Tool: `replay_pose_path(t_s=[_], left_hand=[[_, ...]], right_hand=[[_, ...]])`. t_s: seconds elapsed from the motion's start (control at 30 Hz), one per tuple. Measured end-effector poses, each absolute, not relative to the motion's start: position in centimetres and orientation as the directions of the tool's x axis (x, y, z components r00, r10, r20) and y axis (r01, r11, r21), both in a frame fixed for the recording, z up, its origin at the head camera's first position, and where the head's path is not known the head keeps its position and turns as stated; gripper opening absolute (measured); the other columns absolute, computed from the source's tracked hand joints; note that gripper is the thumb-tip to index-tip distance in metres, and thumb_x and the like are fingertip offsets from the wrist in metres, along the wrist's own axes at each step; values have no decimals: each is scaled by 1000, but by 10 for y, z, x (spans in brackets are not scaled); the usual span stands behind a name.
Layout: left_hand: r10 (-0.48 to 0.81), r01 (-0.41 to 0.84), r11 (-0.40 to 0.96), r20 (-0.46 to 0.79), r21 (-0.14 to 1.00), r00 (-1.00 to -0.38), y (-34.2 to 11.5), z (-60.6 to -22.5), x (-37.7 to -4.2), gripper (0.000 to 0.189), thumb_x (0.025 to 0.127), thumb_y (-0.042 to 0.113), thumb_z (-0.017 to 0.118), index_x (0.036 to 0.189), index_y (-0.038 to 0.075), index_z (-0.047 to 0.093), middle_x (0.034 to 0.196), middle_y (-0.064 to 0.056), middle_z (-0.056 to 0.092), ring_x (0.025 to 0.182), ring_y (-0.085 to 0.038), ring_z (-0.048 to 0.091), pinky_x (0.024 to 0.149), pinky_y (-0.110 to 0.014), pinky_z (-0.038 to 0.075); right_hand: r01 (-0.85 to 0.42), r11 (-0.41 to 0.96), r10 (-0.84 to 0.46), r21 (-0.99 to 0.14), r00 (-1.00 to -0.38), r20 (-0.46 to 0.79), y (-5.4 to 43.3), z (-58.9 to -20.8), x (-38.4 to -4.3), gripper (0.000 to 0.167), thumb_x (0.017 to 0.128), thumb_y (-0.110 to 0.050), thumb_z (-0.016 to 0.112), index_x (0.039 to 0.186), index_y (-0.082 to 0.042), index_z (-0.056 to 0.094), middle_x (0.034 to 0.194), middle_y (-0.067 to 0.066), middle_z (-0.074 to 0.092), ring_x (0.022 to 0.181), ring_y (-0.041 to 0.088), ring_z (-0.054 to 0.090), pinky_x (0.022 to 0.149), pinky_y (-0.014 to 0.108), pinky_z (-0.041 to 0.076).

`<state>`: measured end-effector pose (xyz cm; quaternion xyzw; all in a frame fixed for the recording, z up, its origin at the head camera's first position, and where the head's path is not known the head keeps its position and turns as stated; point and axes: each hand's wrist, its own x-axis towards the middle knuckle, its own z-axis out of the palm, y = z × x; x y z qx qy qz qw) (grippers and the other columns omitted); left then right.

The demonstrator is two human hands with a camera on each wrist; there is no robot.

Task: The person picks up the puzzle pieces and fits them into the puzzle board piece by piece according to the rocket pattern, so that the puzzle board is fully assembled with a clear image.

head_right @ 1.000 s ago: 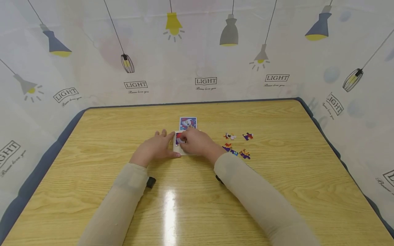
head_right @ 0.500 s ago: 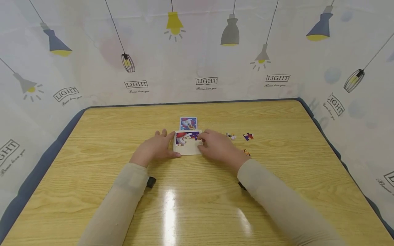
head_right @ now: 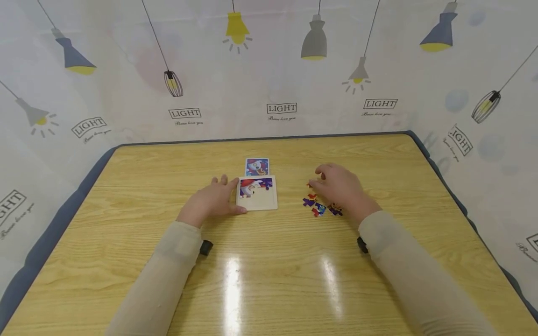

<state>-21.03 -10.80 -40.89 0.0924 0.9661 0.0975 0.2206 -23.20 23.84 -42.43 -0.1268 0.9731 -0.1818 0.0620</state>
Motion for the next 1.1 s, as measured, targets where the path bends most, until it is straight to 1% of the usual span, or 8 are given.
replay_pose_path(t_s=[0.2,0.43,0.6,0.8,0.93,0.97,1.03,1.1], left_hand=[[222,135,964,-412,229,-884,-108,-407,-211,104,94,67,70,172,19,20,178,-25,7,165,-50,9,123,-80,24],[225,141,964,-413,225,-883,-109,-408,-212,105,94,67,70,172,19,20,178,-26,7,165,-51,9,122,-81,25],[227,144,964,-410,225,-883,-109,-409,-213,105,94,67,70,172,19,20,178,-26,7,165,-51,9,122,-81,24],[226,141,964,-409,227,-884,-108,-409,-213,105,94,67,70,172,19,20,178,-25,7,165,-50,8,122,-81,24],[220,131,964,-414,233,-883,-108,-407,-211,104,94,66,70,172,19,20,178,-25,7,165,-49,8,124,-80,23],[220,130,963,-414,234,-883,-107,-407,-211,104,94,66,70,172,19,20,179,-24,7,165,-49,7,124,-80,23],[220,129,963,-415,236,-883,-108,-407,-210,103,94,66,70,172,19,20,179,-24,7,165,-49,7,124,-80,23],[221,130,963,-416,234,-882,-108,-407,-210,104,94,66,70,172,19,20,179,-24,7,165,-49,7,123,-80,23]], right_hand=[[-193,892,-252,-408,-963,-95,246,-426,-235,62,105,-51,64,141,0,63,125,21,73,111,35,70,95,58,59],[-162,901,-226,-402,-967,-117,242,-430,-238,61,103,-54,64,132,-1,67,116,18,74,98,29,70,89,52,59],[-124,907,-198,-402,-969,-148,238,-430,-239,60,103,-55,64,129,-1,68,118,18,73,100,30,69,90,52,58],[-117,890,-200,-441,-969,-147,239,-432,-241,52,102,-49,67,126,-2,69,118,17,72,101,30,65,90,49,57],[-136,861,-231,-490,-963,-138,239,-432,-241,50,103,-40,68,135,0,66,125,19,71,103,29,65,93,49,57],[-143,853,-241,-501,-961,-137,239,-431,-241,50,104,-37,68,137,0,65,129,20,70,97,28,64,89,47,57],[-150,840,-258,-522,-956,-141,240,-430,-240,48,105,-29,67,144,-3,62,136,21,69,79,23,61,73,40,57],[-161,831,-274,-533,-951,-141,240,-429,-239,47,106,-21,62,150,-6,59,141,22,68,60,17,51,57,34,50]])
